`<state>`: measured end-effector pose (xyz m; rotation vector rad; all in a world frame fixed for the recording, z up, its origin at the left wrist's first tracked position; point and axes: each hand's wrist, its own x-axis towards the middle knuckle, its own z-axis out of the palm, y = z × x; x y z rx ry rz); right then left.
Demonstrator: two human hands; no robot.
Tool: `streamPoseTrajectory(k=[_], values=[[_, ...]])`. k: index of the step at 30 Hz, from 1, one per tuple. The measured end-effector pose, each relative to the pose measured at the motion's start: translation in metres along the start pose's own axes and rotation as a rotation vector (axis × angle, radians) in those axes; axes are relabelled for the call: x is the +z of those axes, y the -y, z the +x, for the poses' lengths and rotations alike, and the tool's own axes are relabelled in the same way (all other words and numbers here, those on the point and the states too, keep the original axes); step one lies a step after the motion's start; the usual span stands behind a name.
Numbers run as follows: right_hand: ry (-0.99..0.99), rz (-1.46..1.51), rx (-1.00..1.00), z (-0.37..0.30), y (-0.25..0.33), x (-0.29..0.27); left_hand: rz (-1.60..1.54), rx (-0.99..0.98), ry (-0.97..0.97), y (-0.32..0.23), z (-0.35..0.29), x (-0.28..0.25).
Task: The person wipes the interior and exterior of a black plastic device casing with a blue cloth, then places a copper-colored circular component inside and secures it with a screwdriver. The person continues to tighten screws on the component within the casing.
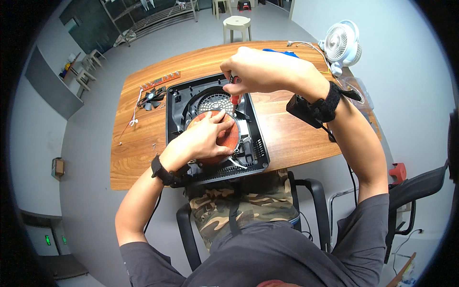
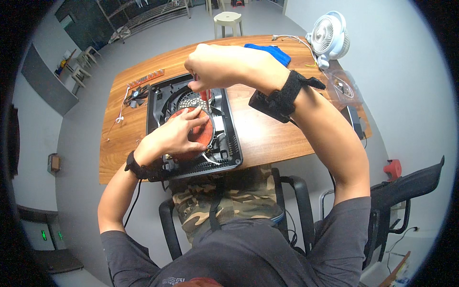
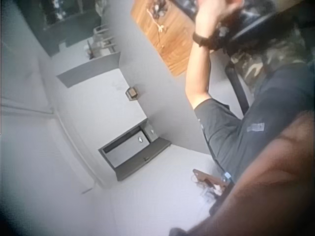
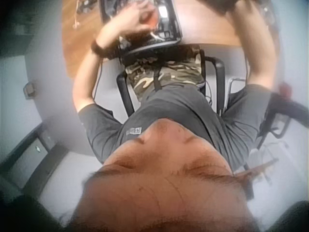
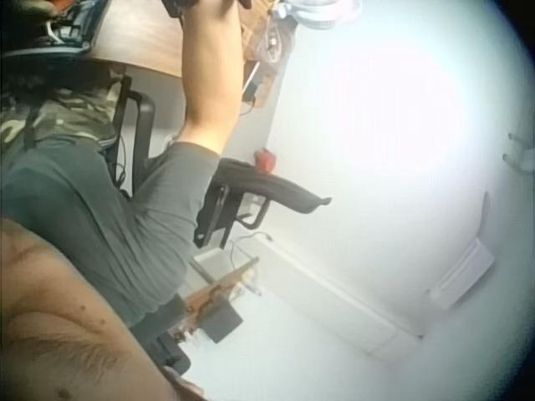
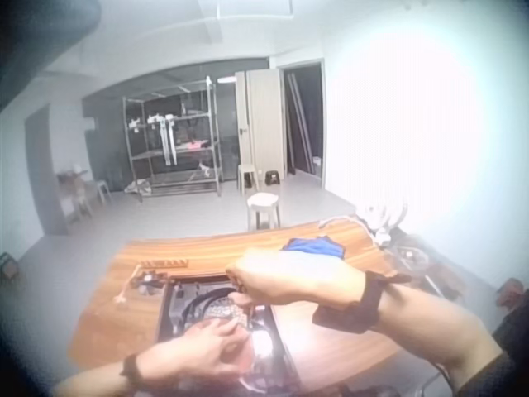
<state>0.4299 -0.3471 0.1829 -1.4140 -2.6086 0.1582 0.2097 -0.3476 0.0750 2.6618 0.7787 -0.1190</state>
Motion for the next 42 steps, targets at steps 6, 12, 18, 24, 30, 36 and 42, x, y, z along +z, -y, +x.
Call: streamPoseTrajectory(k=[6,12,18,24,30,36,42], values=[[-0.01,-0.009,-0.014,0.001,0.0,0.001,0.007,0.0,-0.001,0.002,0.001,0.001],[-0.009,-0.008,-0.043,-0.002,0.001,0.004,0.03,0.005,-0.012,0.002,0.002,0.0],[0.035,-0.015,-0.03,-0.003,0.006,0.001,0.065,0.037,-0.084,0.018,0.003,0.014],[-0.029,0.004,-0.034,-0.006,0.004,-0.004,0.02,0.027,-0.045,0.007,0.001,0.005],[-0.009,0.018,-0.034,-0.007,0.0,-0.006,0.034,0.009,-0.048,0.005,-0.001,0.002],[-0.016,0.021,-0.056,-0.009,-0.004,-0.006,0.059,-0.012,-0.058,0.007,0.001,0.009],[-0.017,0.025,-0.069,-0.007,-0.007,-0.002,0.043,0.001,-0.071,0.009,0.001,0.009]])
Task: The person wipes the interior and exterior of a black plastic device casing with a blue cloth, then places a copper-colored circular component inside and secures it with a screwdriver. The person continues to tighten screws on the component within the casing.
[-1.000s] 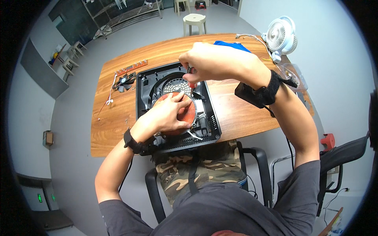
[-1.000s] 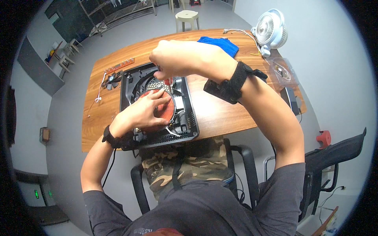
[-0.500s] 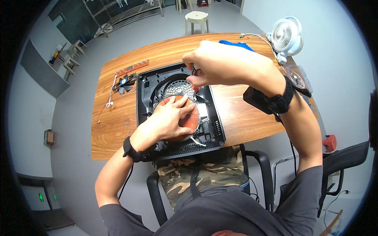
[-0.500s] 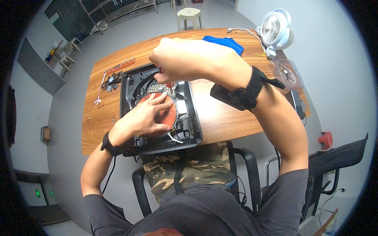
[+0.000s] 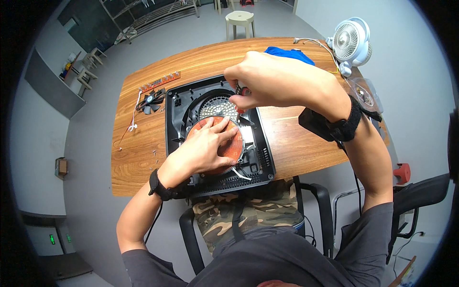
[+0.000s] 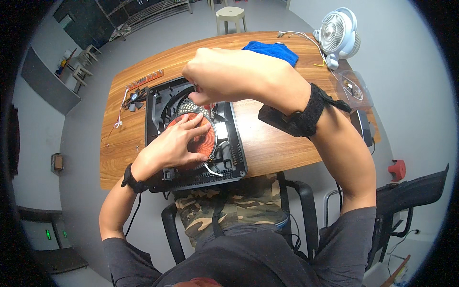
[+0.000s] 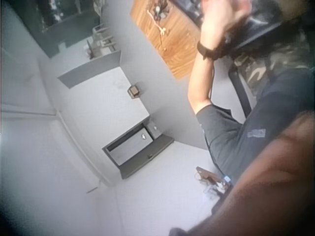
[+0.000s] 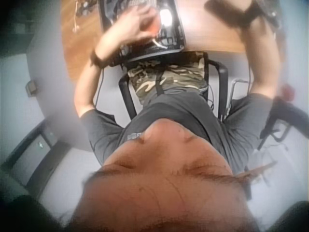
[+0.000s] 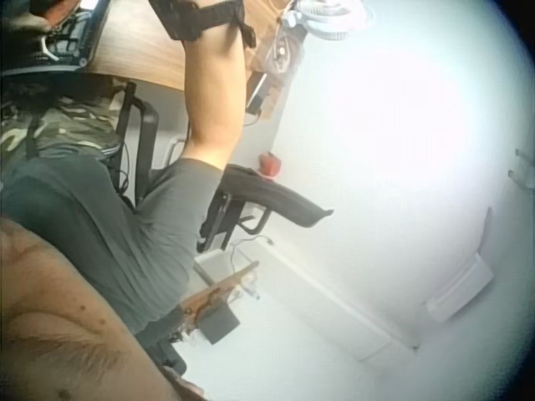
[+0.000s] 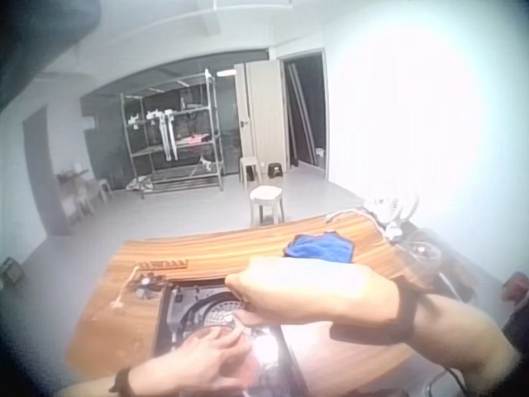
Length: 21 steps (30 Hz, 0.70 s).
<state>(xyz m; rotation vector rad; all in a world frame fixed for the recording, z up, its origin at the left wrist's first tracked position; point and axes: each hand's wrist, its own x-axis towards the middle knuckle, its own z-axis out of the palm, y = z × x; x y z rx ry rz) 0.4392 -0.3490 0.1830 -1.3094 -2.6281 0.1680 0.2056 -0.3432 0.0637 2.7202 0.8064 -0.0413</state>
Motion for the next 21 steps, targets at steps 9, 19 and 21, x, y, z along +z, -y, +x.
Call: streamPoseTrajectory(k=[9,19,21], values=[[0.015,0.02,0.019,0.0056,-0.0034,0.0052,-0.023,0.003,0.01,0.0007,0.0018,0.0002],[0.019,0.044,0.035,0.0063,-0.0037,0.0018,-0.011,0.001,0.025,0.0017,0.0014,0.0012],[0.029,0.039,0.049,0.0067,-0.0041,0.0016,-0.002,-0.003,0.018,0.0002,0.0011,0.0009]])
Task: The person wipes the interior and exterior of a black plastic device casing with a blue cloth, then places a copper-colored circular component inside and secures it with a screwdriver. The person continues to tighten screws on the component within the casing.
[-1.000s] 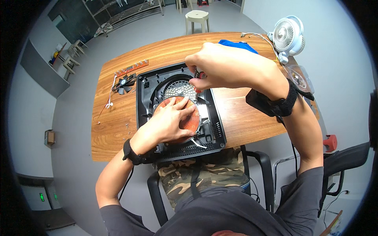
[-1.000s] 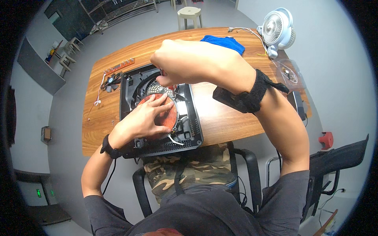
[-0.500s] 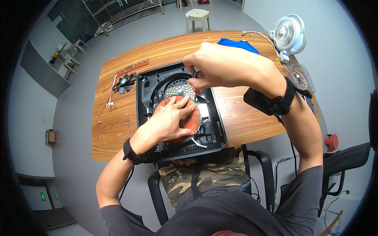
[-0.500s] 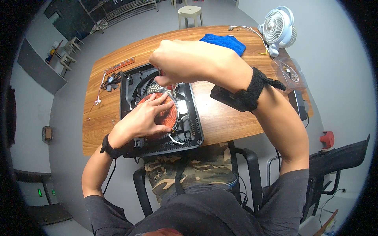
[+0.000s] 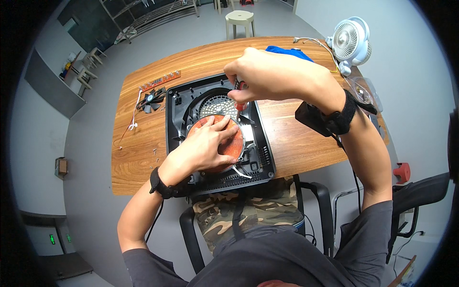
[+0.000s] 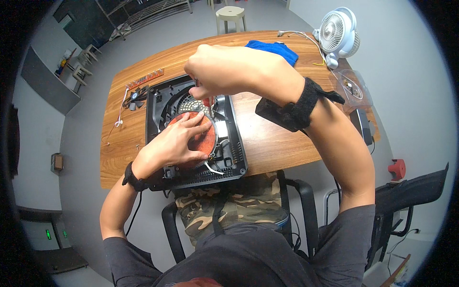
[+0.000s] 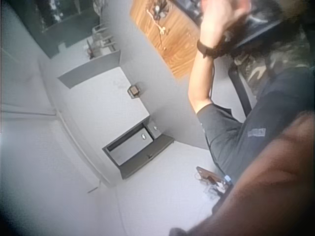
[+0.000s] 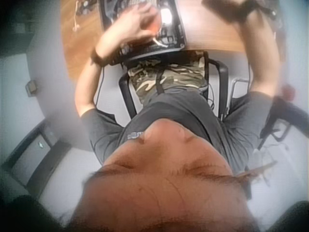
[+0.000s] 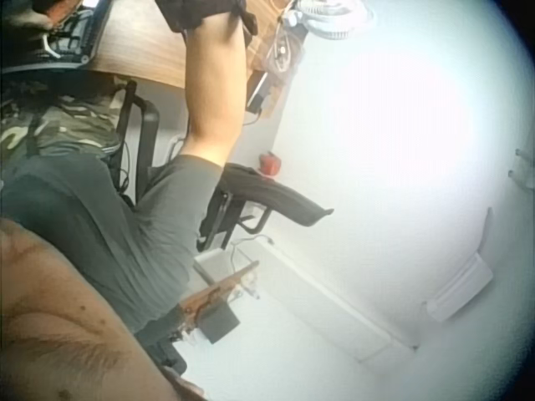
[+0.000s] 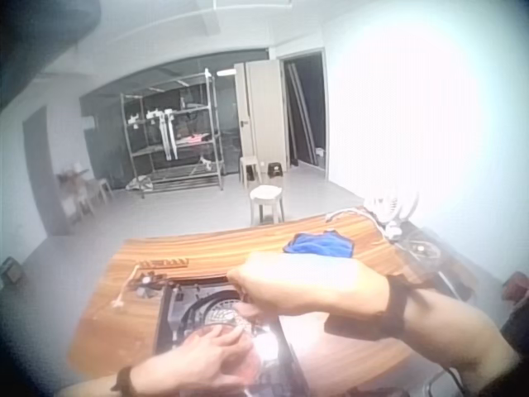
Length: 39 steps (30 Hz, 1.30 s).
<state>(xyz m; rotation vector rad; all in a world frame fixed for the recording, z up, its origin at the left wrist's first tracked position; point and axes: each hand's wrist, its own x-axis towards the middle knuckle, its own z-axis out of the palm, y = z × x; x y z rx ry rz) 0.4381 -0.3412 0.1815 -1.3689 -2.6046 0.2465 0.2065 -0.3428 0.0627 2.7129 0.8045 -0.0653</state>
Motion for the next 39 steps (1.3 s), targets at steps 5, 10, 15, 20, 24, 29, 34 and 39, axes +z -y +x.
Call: streamPoseTrajectory(k=[5,10,15,20,24,29,34,39], values=[[0.042,-0.049,0.06,0.015,0.008,0.01,-0.008,0.015,-0.006,0.0,0.0,0.0],[0.063,-0.084,0.131,0.016,0.019,0.0,-0.017,0.053,-0.004,0.001,0.001,-0.002],[0.054,-0.056,0.147,0.015,0.015,-0.004,-0.04,0.009,0.03,-0.007,0.001,-0.012],[-0.016,-0.121,0.038,0.018,0.006,0.006,-0.005,0.036,0.028,-0.005,0.002,-0.008],[-0.217,-0.357,-0.003,0.011,0.008,0.02,0.014,0.027,0.035,-0.008,0.001,-0.01],[-0.105,-0.188,0.196,0.004,0.021,0.009,0.021,0.032,0.022,-0.001,0.003,-0.005],[0.182,-0.021,0.195,0.007,0.026,-0.01,0.011,0.057,0.013,0.001,0.002,-0.003],[-0.123,-0.222,0.027,0.011,0.012,0.018,-0.001,0.038,0.045,-0.002,0.004,-0.006]])
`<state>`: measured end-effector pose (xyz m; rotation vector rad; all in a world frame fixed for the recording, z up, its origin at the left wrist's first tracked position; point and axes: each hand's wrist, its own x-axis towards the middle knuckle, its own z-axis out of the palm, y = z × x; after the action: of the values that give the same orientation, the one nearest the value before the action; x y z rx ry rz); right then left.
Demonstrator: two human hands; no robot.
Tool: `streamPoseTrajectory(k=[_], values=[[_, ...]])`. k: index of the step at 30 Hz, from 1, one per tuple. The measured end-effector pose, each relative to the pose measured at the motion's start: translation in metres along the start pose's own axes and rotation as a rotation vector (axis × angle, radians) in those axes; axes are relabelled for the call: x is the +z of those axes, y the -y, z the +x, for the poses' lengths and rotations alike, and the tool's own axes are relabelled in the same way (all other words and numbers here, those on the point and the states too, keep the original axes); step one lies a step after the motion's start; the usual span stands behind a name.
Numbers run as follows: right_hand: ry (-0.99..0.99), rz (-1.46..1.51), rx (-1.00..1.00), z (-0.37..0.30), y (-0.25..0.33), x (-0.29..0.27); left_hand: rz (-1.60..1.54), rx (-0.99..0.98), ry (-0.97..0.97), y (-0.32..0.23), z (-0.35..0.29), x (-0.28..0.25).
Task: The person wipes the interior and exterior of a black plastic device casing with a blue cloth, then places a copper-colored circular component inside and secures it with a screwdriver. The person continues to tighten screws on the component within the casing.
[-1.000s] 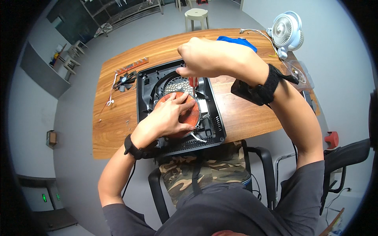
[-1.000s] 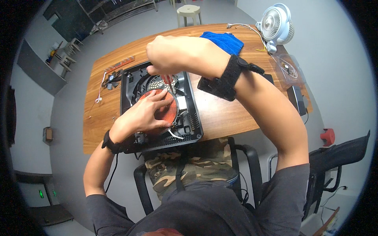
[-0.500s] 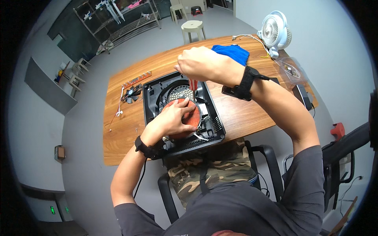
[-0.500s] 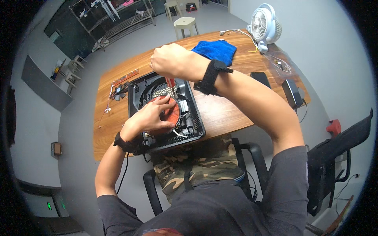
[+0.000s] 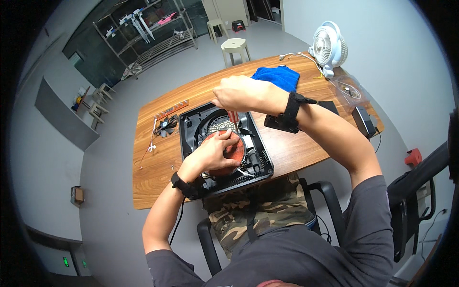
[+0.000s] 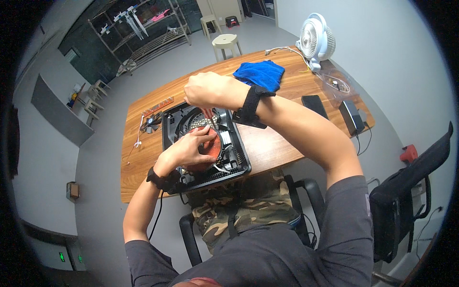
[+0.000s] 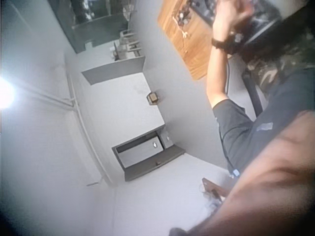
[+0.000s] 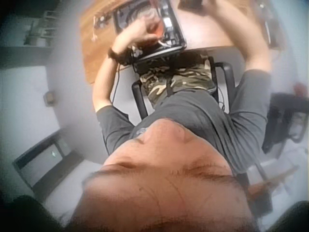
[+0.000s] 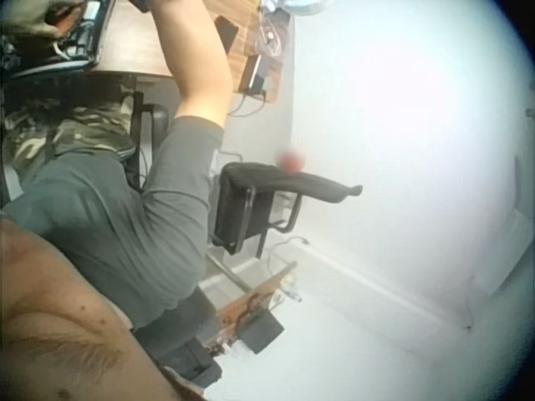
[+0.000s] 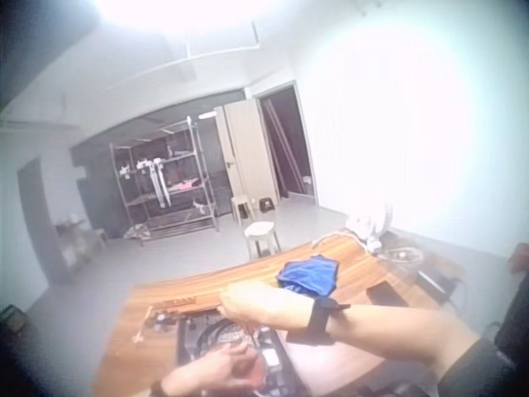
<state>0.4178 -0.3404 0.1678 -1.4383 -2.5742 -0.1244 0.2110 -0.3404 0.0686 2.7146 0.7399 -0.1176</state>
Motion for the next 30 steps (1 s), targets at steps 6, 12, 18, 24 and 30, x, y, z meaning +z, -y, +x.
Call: streamPoseTrajectory(k=[6,12,18,24,30], values=[[0.088,0.004,0.194,-0.008,0.003,-0.012,0.026,0.024,-0.06,0.005,-0.003,0.007],[0.376,0.241,0.223,-0.018,0.01,-0.049,0.048,0.03,-0.055,0.004,-0.004,0.005],[0.091,-0.024,0.093,-0.006,0.006,-0.017,0.017,0.054,-0.063,0.009,-0.001,0.009],[0.174,0.055,0.064,-0.016,0.003,-0.029,0.053,0.039,-0.087,0.005,-0.002,0.008],[0.093,0.184,-0.047,-0.001,-0.005,-0.009,0.005,0.034,-0.041,0.009,-0.002,0.008]])
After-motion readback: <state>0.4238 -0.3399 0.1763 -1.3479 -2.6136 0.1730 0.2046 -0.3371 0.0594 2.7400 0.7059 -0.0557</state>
